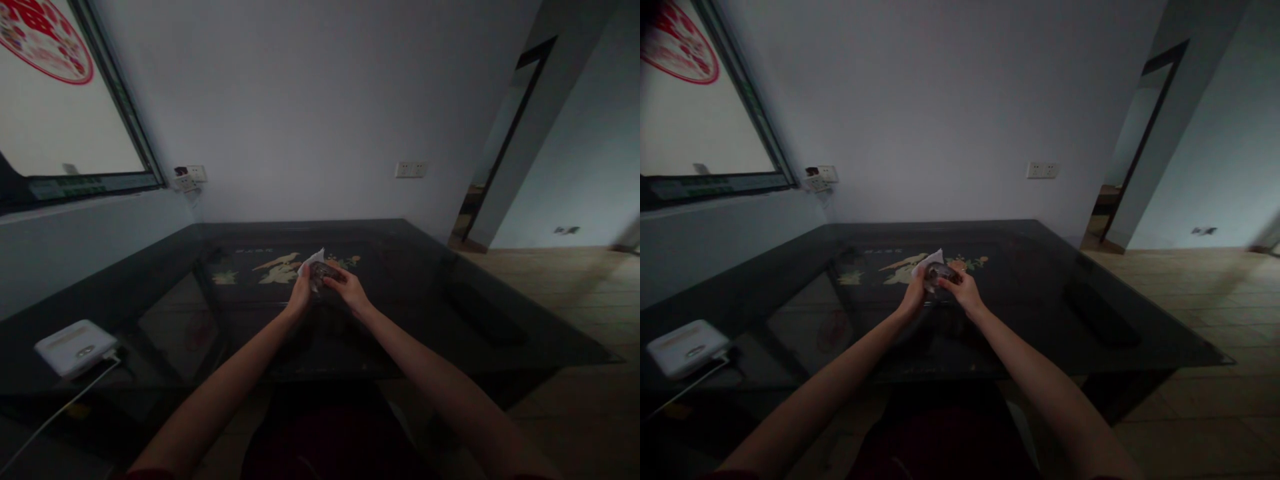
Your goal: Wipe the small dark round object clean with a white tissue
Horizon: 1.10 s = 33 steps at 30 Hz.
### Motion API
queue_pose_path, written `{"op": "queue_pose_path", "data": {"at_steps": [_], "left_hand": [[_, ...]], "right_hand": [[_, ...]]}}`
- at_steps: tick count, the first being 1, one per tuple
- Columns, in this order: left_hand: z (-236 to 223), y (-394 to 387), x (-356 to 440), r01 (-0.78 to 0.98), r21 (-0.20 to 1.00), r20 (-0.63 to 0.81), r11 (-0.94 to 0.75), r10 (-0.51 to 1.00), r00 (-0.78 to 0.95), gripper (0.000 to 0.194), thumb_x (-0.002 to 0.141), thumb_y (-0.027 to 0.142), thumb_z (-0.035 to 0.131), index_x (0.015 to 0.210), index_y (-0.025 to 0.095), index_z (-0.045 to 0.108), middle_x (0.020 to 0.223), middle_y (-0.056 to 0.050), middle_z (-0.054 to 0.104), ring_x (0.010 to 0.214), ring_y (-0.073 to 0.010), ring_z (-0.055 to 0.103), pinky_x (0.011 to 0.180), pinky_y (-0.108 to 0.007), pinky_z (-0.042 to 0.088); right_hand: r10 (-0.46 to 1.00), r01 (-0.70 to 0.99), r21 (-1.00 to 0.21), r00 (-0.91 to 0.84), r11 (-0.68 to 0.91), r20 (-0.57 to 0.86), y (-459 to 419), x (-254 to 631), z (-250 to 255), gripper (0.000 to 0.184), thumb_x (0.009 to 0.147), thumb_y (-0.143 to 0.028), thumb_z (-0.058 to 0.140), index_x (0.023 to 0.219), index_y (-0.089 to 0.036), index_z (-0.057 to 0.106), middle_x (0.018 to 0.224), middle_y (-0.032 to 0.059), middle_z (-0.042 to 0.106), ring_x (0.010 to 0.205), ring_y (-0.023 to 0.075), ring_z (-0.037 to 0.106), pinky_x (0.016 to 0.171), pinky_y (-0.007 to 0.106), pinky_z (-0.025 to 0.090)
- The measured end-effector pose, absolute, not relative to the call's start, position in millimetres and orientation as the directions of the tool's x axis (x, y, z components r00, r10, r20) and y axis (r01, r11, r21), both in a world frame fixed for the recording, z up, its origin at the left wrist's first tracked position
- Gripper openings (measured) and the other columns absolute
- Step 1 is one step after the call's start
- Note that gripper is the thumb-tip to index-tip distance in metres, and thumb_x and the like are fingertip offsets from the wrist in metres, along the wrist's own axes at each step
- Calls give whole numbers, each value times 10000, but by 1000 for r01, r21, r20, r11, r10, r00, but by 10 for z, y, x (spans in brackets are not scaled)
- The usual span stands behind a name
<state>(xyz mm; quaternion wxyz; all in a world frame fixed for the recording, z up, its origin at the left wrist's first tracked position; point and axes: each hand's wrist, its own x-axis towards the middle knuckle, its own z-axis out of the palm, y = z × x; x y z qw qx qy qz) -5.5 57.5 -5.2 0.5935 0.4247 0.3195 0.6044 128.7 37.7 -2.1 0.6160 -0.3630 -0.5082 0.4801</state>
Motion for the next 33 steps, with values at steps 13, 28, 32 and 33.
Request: {"op": "queue_pose_path", "data": {"at_steps": [13, 28, 32, 33], "left_hand": [[-30, 406, -52, -125, 861, 496, -493, 868, -7, 414, 911, 443, 474, 1245, 203, 524, 1427, -107, 417, 1370, -203, 323, 1154, -316, 175], [-101, 364, -16, 261, 632, 740, -730, 668, 79, 582, 916, 597, 306, 1320, 201, 444, 1399, -148, 420, 1352, -253, 329, 1138, -445, 216], [-16, 304, -34, 354, 557, 770, -751, 627, 118, 515, 939, 543, 298, 1297, 211, 463, 1399, -144, 412, 1347, -241, 337, 1125, -442, 244], [5, 296, -37, 360, 561, 766, -746, 632, 115, 507, 939, 539, 304, 1276, 205, 484, 1381, -147, 426, 1327, -240, 362, 1116, -436, 261]], "right_hand": [[948, -221, -938, -115, 268, 298, 364, 1304, -33, 530, 578, -348, 823, 1070, -221, 674, 1117, 48, 703, 1061, 234, 638, 985, 392, 463], [962, -310, -919, -42, 245, 271, 387, 1315, -48, 579, 507, -238, 846, 1052, -197, 655, 1113, 68, 699, 1082, 253, 629, 1006, 411, 451], [954, -304, -915, -50, 266, 294, 374, 1313, -13, 621, 493, -215, 847, 1080, -194, 647, 1120, 64, 697, 1077, 258, 635, 1001, 411, 459], [954, -290, -919, -52, 268, 294, 375, 1314, -9, 618, 480, -206, 850, 1065, -190, 650, 1102, 63, 703, 1065, 258, 641, 998, 412, 463]]}}
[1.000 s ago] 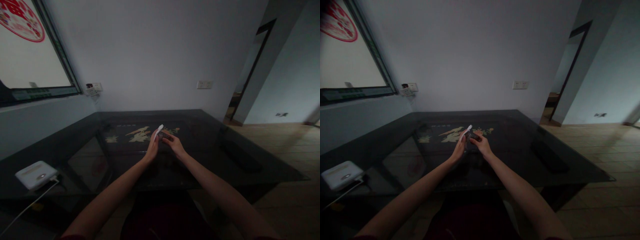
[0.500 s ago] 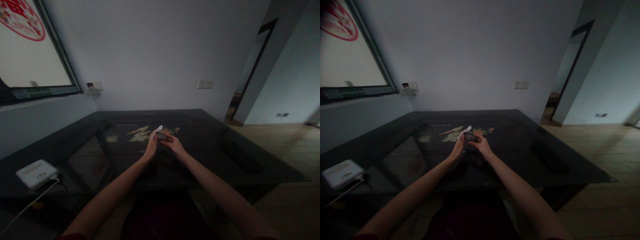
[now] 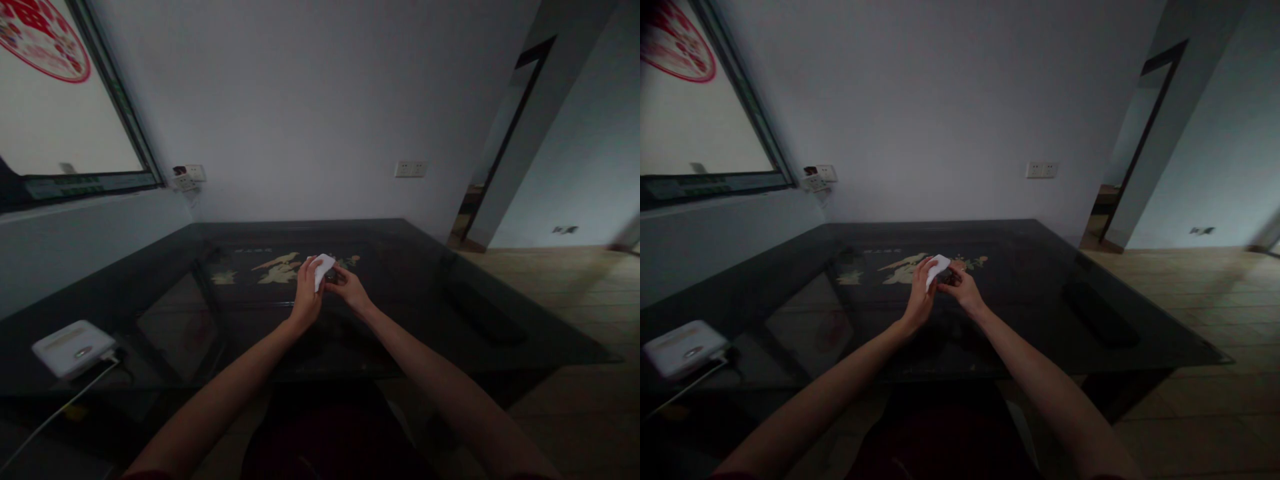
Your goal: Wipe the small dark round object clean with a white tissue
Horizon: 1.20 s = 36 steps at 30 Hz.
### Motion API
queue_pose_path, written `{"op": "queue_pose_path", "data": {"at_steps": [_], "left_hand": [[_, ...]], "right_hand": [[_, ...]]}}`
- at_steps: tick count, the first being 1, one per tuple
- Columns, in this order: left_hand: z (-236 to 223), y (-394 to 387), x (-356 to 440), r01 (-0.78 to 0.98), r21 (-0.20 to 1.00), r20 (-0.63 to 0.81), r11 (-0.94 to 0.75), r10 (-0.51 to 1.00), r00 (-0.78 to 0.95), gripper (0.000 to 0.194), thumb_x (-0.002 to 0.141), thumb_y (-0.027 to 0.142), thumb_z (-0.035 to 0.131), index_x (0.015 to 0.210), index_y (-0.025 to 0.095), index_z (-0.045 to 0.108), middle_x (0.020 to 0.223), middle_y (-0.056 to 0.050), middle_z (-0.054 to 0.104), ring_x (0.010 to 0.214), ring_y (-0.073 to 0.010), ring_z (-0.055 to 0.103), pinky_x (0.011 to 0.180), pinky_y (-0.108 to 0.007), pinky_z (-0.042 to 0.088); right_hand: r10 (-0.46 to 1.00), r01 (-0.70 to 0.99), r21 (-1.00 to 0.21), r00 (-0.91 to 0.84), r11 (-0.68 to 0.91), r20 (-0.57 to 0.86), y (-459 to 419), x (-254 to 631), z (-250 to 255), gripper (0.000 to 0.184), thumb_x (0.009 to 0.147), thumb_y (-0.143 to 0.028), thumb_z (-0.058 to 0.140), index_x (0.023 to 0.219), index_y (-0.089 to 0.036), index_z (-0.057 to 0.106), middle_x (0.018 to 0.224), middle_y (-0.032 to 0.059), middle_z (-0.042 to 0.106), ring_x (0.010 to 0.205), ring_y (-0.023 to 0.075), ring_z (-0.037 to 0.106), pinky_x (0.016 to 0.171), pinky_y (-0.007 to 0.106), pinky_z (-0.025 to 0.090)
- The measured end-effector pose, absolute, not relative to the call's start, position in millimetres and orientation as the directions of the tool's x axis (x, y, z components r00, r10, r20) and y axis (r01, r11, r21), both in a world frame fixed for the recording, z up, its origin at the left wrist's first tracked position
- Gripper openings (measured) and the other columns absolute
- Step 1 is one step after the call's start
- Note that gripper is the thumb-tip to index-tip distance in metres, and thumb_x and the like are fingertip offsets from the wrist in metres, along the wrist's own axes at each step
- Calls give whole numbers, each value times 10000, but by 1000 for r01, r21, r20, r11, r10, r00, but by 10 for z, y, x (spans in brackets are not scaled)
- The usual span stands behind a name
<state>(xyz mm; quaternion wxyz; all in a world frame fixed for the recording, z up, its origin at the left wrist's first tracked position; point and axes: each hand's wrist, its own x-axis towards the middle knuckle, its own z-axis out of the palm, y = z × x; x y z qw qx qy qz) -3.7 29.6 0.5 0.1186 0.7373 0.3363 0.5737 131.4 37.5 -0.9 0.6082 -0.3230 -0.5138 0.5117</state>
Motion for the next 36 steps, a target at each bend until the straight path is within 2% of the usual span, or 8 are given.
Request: {"op": "queue_pose_path", "data": {"at_steps": [5, 9, 14, 17, 21, 26, 32, 36], "left_hand": [[83, 340, -72, 218, 714, 676, -665, 736, 32, 466, 932, 532, 340, 1078, 183, 611, 1163, -126, 591, 1147, -230, 522, 1053, -395, 351], [113, 465, -115, -149, 931, 330, -332, 943, -40, 392, 912, 495, 438, 950, 171, 655, 973, -84, 684, 955, -208, 632, 917, -324, 462], [99, 561, -37, -597, 798, -90, 76, 996, 7, 327, 935, 398, 436, 902, 132, 623, 807, -72, 701, 785, -180, 672, 782, -300, 527], [29, 517, 54, -582, 812, -29, 34, 999, 18, 339, 951, 388, 403, 989, 135, 625, 951, -91, 708, 960, -189, 657, 917, -320, 488], [-98, 409, 107, -223, 941, 252, -253, 967, -36, 434, 915, 490, 443, 1194, 179, 562, 1298, -124, 568, 1285, -229, 460, 1109, -385, 312], [-142, 368, 89, 95, 785, 616, -612, 787, -16, 598, 903, 565, 392, 1358, 176, 402, 1458, -150, 355, 1390, -229, 286, 1172, -396, 149], [-51, 411, 22, 154, 716, 682, -681, 729, 53, 546, 898, 574, 392, 1255, 179, 512, 1366, -149, 457, 1317, -239, 383, 1143, -413, 220], [9, 490, -68, 15, 828, 559, -561, 827, 61, 473, 910, 549, 390, 1057, 170, 632, 1172, -117, 619, 1156, -235, 541, 1079, -393, 337]], "right_hand": [[956, -210, -940, -62, 268, 287, 383, 1331, -6, 611, 427, -180, 866, 1004, -182, 664, 1029, 62, 722, 1026, 263, 660, 981, 428, 477], [963, -224, -944, -60, 243, 263, 357, 1309, -7, 596, 416, -183, 872, 977, -182, 670, 994, 59, 732, 1008, 263, 668, 967, 436, 488], [963, -254, -934, -23, 253, 267, 354, 1278, -19, 499, 525, -285, 843, 984, -182, 677, 996, 66, 734, 1010, 261, 664, 966, 431, 480], [965, -271, -927, 39, 260, 259, 403, 1290, -54, 466, 536, -318, 836, 945, -177, 663, 996, 75, 730, 988, 256, 667, 955, 430, 484], [950, -241, -920, 125, 308, 285, 468, 1311, -108, 568, 461, -273, 867, 968, -178, 630, 1058, 94, 708, 1011, 247, 654, 960, 415, 481], [946, -220, -920, 79, 324, 315, 454, 1294, -111, 652, 490, -296, 856, 1091, -188, 628, 1159, 94, 677, 1074, 250, 631, 984, 408, 470], [950, -216, -927, 2, 306, 313, 375, 1304, -34, 632, 498, -269, 854, 1096, -200, 662, 1148, 72, 690, 1092, 264, 625, 1011, 424, 446], [957, -156, -949, -52, 274, 285, 345, 1331, -22, 625, 456, -243, 870, 1050, -206, 679, 1068, 53, 721, 1059, 266, 642, 997, 437, 458]]}}
